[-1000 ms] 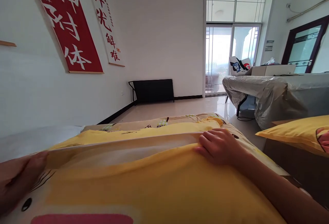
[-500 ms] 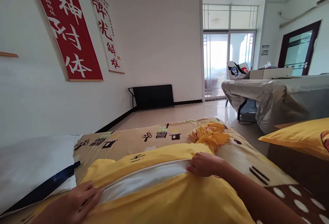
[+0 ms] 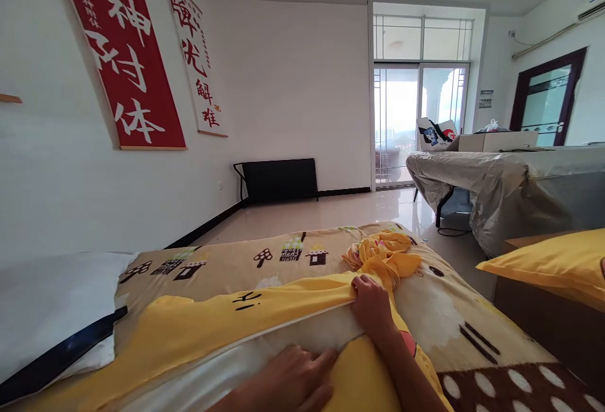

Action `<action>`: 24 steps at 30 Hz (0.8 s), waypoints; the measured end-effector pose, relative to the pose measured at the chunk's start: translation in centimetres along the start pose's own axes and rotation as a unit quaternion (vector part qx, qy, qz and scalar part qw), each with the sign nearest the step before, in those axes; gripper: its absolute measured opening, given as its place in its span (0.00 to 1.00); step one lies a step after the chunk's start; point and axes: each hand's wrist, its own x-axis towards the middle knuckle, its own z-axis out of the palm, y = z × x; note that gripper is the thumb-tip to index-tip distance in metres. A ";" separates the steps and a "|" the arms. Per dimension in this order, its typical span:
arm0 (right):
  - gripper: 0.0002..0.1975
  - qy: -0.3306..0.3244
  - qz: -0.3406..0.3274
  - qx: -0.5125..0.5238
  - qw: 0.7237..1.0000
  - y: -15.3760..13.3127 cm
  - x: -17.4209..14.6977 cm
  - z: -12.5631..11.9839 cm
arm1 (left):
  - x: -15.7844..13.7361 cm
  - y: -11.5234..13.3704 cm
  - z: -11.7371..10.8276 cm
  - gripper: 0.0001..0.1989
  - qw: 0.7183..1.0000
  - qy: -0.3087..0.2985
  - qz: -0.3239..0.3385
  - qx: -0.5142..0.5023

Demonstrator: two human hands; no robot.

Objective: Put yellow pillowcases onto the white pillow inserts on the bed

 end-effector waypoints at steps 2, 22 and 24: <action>0.14 0.027 0.003 0.020 0.999 0.7 -0.5 -1.1 | 0.0 -0.1 0.4 0.15 0.999 0.002 -0.013 -0.030; 0.11 0.025 0.050 0.340 0.939 2.7 0.4 -1.8 | 10.7 -0.1 2.2 0.07 0.921 -0.089 0.067 -0.372; 0.12 0.018 0.053 0.367 0.929 3.2 1.2 -0.9 | 10.3 0.1 2.2 0.06 0.921 -0.015 0.051 -0.387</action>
